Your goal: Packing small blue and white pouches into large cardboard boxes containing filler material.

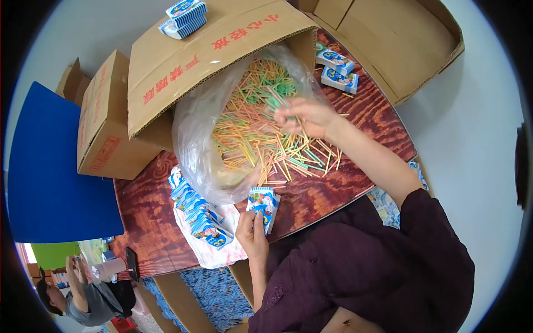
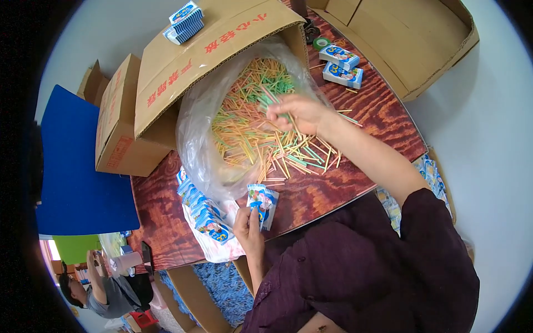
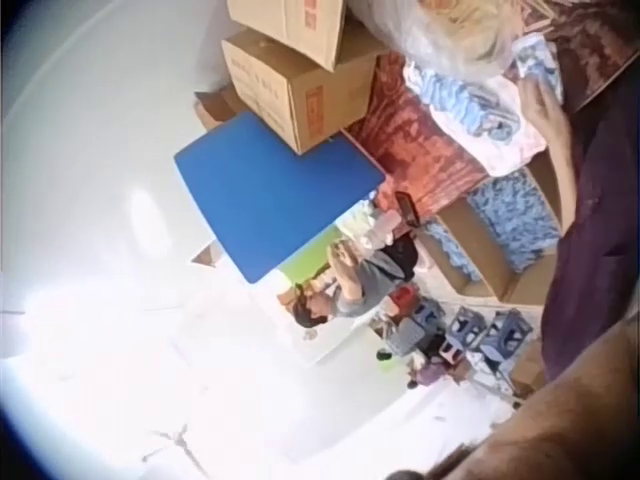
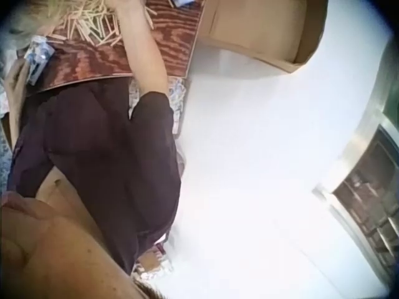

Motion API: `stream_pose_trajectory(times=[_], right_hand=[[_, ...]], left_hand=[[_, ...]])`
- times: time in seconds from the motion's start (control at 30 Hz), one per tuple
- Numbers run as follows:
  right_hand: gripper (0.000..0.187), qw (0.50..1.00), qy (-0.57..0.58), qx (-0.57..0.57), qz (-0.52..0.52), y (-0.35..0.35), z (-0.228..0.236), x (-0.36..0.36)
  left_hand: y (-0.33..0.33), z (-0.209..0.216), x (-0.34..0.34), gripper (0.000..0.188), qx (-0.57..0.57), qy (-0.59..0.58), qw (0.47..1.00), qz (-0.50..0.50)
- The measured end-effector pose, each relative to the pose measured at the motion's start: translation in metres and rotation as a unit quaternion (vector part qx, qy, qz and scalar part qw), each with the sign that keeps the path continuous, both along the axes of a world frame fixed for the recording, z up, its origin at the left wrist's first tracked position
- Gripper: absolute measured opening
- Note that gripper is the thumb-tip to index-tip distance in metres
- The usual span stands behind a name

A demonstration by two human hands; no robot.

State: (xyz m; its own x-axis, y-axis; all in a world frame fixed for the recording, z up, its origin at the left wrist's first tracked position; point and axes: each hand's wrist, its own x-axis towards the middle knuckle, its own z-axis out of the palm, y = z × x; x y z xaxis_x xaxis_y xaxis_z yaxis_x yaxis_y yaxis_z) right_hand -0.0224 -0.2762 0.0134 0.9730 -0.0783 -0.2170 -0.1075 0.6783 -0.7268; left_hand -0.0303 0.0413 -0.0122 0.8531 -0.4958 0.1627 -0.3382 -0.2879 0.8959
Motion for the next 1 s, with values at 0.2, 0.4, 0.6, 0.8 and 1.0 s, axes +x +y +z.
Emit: stream_pose_trajectory(times=[0.2,0.4,0.6,0.8,1.0], right_hand=[[0.013,0.997,0.049,0.003,0.061,0.053,-0.032,-0.027],[0.011,0.991,0.02,-0.117,0.062,0.086,-0.036,-0.03],[0.011,0.974,-0.038,-0.222,-0.017,0.043,-0.023,0.003],[0.017,0.998,-0.048,-0.023,0.043,0.028,-0.02,0.009],[0.022,0.998,-0.029,-0.047,0.034,0.03,-0.021,0.012]], left_hand=[[-0.017,-0.004,-0.004,0.014,-0.217,0.344,0.912,0.054],[-0.054,-0.002,0.013,0.02,-0.345,0.353,0.87,0.012],[-0.099,0.012,0.045,0.023,-0.39,0.317,0.863,-0.051],[-0.109,0.008,0.053,0.018,-0.432,0.355,0.826,-0.07],[-0.097,-0.001,0.049,0.034,-0.38,0.393,0.837,-0.03]])
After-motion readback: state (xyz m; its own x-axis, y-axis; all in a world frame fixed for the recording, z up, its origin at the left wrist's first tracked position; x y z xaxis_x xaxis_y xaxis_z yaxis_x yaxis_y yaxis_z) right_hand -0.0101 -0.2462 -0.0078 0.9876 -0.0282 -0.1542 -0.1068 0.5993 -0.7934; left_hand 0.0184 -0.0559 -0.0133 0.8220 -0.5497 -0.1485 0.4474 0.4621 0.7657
